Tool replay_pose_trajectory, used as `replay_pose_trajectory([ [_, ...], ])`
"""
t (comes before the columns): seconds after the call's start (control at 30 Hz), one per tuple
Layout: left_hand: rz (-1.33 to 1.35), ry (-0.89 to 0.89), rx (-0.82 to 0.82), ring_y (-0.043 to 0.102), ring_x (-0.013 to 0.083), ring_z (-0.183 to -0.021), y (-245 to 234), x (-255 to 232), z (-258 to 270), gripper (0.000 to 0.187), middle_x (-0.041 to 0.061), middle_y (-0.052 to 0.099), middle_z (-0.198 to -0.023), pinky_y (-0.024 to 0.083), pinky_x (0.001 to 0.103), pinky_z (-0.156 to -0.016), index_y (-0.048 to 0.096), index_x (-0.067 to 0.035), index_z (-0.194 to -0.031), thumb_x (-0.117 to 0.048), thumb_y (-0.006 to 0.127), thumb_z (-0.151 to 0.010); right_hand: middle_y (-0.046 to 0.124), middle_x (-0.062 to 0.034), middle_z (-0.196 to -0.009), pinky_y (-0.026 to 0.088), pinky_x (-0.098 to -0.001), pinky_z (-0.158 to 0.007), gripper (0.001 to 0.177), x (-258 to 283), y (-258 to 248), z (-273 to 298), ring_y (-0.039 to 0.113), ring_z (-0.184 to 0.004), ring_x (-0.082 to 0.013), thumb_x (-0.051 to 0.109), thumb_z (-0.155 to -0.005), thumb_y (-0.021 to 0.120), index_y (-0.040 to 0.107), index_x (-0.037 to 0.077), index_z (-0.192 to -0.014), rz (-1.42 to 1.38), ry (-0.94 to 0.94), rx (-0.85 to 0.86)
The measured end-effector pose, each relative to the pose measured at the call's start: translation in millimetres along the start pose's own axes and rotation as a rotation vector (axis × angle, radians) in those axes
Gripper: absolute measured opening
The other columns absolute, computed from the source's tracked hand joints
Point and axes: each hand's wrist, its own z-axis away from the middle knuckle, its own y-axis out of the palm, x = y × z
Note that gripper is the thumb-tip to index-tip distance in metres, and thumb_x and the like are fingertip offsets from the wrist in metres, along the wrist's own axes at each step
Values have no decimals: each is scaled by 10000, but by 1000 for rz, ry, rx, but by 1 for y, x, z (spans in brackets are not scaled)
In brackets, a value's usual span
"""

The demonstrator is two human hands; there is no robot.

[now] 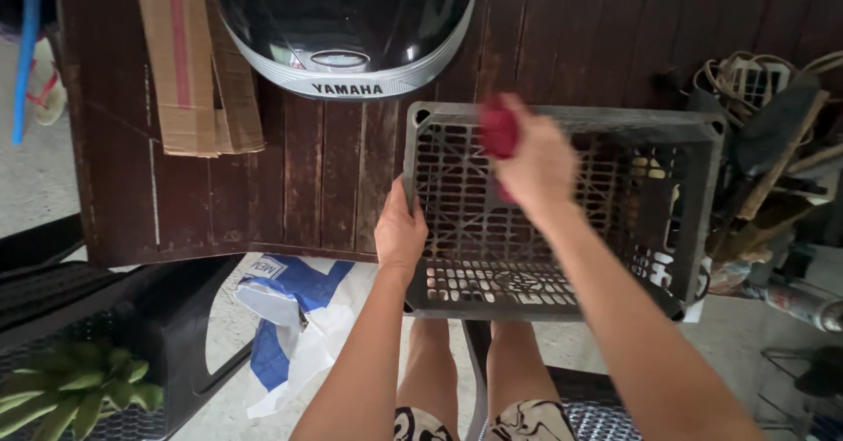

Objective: The person removes items from a plastic storage crate one at a time, wipes each item with a red cloth, and sets them on the table beside the crate. After emptying it, the person wipes the inside surfaces of the crate with the cloth.

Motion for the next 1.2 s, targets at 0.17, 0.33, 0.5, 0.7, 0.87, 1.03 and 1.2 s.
replay_pose_trajectory([
  [0.17, -24, 1, -17, 655, 425, -1067, -4, -7, -3, 449, 168, 661, -1290, 547, 517, -848, 481, -142, -1416, -167, 584, -979, 689, -189, -1129, 531, -512, -848, 621, -71, -36, 5, 676, -1012, -407, 254, -795, 891, 659, 179, -1366, 33, 201, -195],
  [0.33, -2, -55, 7, 675, 407, -1050, -5, -11, -2, 443, 137, 683, -1287, 553, 508, -839, 491, -180, -1419, -171, 563, -982, 696, -150, -1100, 543, -483, -873, 502, -38, -9, 2, 700, -1005, -367, 236, -731, 873, 670, 98, -1168, -139, 315, -144],
  [0.5, -18, -68, -9, 660, 426, -1064, -4, -8, -2, 455, 161, 686, -1262, 543, 519, -861, 501, -189, -1417, -169, 595, -973, 670, -174, -1064, 537, -483, -848, 645, 58, 24, -2, 687, -963, -368, 272, -733, 892, 633, 140, -1309, -214, 22, -38],
  [0.7, -1, -66, -11, 654, 434, -1066, 0, -1, -3, 538, 171, 681, -1258, 539, 526, -865, 489, -204, -1429, -139, 620, -911, 634, -190, -1119, 543, -472, -858, 851, 76, 26, 10, 656, -1023, -377, 243, -769, 867, 483, 212, -1527, -125, -396, 32],
  [0.87, 18, -22, -18, 653, 442, -1048, -1, -1, -4, 584, 184, 678, -1247, 535, 532, -848, 491, -186, -1432, -116, 616, -866, 674, -192, -1238, 538, -442, -947, 831, 36, 29, 60, 655, -1129, -366, 177, -672, 845, 527, 173, -1441, -328, -356, 268],
  [1.03, -82, -53, -30, 674, 425, -1026, 1, -5, -1, 422, 170, 706, -1213, 551, 525, -827, 507, -170, -1403, -210, 582, -990, 700, -178, -1261, 563, -412, -1002, 806, -6, 50, 36, 714, -1143, -334, 287, -741, 817, 459, 87, -1435, -371, 310, 407],
  [1.2, -120, -53, -34, 700, 412, -949, 1, -8, -2, 432, 162, 718, -1193, 567, 519, -772, 479, -166, -1414, -210, 570, -994, 496, -188, -1481, 474, -528, -1066, 971, -10, 109, -10, 539, -1317, -385, 420, -699, 901, 407, 104, -1474, -80, 148, 365],
])
